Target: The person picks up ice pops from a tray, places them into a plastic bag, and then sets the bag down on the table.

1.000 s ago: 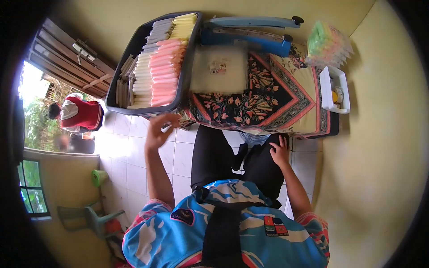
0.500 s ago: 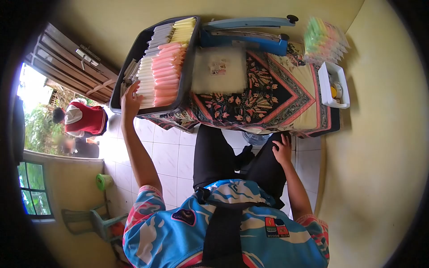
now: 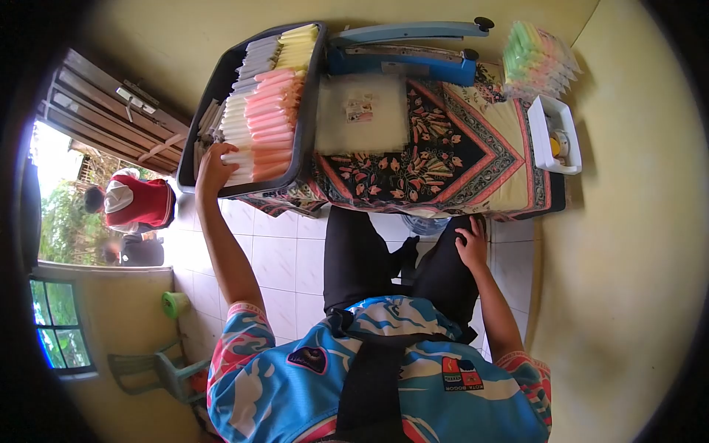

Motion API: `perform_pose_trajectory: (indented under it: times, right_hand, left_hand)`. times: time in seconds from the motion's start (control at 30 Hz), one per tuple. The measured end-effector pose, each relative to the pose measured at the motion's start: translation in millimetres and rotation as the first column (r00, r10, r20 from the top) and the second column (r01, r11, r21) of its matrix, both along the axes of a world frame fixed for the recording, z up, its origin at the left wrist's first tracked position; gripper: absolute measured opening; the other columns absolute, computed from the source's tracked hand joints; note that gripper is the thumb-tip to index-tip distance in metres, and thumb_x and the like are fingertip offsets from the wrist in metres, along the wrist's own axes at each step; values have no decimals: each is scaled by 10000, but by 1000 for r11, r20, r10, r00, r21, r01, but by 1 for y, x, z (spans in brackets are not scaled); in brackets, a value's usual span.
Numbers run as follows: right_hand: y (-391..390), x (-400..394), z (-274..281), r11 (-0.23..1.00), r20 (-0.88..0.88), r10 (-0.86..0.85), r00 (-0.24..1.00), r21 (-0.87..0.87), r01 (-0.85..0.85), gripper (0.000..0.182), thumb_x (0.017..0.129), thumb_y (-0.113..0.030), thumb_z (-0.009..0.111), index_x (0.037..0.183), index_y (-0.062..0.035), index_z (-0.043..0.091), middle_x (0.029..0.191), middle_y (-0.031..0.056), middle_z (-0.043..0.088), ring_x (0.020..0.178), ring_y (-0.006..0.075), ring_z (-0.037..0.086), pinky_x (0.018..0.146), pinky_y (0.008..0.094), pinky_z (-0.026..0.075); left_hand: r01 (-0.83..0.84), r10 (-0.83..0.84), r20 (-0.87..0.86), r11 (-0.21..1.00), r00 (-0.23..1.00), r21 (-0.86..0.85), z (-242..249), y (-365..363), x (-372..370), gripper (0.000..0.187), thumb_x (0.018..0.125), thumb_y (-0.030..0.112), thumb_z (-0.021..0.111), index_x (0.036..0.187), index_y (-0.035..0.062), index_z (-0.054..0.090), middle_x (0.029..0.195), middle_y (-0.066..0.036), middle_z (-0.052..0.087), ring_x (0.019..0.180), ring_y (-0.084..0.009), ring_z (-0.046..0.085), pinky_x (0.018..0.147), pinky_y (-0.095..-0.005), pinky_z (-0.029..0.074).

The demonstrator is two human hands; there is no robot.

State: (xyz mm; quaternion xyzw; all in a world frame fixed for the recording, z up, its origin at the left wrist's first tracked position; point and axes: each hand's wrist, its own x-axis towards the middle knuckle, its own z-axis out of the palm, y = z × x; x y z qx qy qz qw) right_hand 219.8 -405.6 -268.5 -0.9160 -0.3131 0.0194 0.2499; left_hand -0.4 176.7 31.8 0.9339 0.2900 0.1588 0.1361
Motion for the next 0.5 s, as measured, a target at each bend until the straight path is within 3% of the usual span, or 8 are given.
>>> perform_pose_trajectory:
  times: [0.17,0.27,0.37,0.5]
  right_hand:
    - [1,2,16,999,80,-30,996,31,27,176,758,-144,718,932,-151,686,1465,161,431,1336,455,372,1073,524,350]
    - [-1,3,11,998,78,-58,995,32,55,157,755,-146,717,906,-152,672,1470,160,426,1333,466,370,1072,528,349]
    - [-1,2,6,995,42,-102,994,-9,103,144,778,-158,696,916,-171,660,1502,123,398,1362,436,356,1094,544,325]
    - [-3,5,4,991,42,-123,992,-41,124,139,780,-162,700,910,-175,653,1508,116,393,1368,432,353,1089,559,321]
  left_hand:
    - [-60,70,-144,996,987,68,-4,11,9,319,619,8,792,903,60,655,903,-113,597,950,-298,599,853,-380,479]
    - [-20,34,-112,992,993,123,-9,11,6,314,611,0,792,880,48,638,895,-108,608,925,-291,607,831,-380,484]
    - [-62,62,-102,998,993,10,-7,10,7,330,604,-8,793,893,45,642,861,-105,612,879,-287,615,798,-381,490]
    - [-96,96,-9,995,995,42,-3,4,7,356,589,-12,795,910,28,645,837,-107,615,840,-275,618,770,-378,487]
